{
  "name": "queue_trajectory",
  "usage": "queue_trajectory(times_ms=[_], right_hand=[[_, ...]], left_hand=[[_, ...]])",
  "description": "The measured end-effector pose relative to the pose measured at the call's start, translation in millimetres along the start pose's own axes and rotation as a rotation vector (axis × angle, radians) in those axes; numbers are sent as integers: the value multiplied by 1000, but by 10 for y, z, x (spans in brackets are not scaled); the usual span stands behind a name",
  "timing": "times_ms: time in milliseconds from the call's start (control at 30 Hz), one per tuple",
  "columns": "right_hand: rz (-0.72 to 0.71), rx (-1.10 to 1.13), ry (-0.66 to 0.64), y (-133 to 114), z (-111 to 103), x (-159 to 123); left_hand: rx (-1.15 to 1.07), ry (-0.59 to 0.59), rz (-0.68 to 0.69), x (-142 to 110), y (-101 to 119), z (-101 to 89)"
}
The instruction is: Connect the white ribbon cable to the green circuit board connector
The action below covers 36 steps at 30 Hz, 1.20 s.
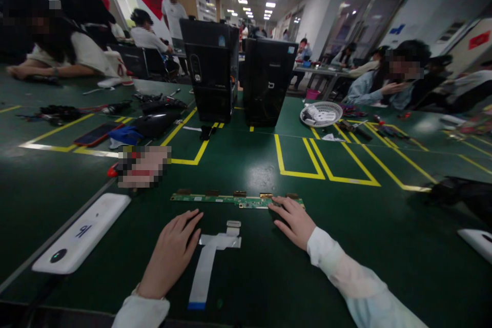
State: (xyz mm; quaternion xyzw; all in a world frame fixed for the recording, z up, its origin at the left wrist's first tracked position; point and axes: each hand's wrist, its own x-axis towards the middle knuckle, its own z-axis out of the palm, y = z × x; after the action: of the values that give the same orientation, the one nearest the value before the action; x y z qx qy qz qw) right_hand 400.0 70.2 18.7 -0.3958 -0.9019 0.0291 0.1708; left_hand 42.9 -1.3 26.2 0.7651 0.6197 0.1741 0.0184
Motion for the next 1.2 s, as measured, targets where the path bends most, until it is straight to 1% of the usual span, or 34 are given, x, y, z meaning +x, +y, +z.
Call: queue_trajectory(times_ms=[167, 300, 400, 500, 600, 700, 933, 1100, 1200], right_hand=[[22, -5, -7, -92, -12, 23], [19, -16, -18, -183, 18, 48], [9, -19, -37, -213, 39, 54], [6, -12, -34, -208, 44, 49], [19, -22, -12, -194, 43, 42], [38, -35, -6, -187, 47, 38], [44, -29, -2, -190, 58, 38], [39, -19, 8, -194, 52, 41], [30, -14, 11, -199, 47, 43]], left_hand=[[-7, -3, -13, -2, -7, 5], [-13, -1, -7, -11, -37, 25], [-30, 3, 6, -26, -4, 35], [-53, -16, 57, -46, 140, 25], [-73, -58, 160, -56, 358, 8], [-80, -71, 246, -45, 549, 22], [-49, -78, 275, -4, 843, 169], [-32, -57, 287, 56, 1094, 259], [-25, -40, 292, 109, 1199, 309]])
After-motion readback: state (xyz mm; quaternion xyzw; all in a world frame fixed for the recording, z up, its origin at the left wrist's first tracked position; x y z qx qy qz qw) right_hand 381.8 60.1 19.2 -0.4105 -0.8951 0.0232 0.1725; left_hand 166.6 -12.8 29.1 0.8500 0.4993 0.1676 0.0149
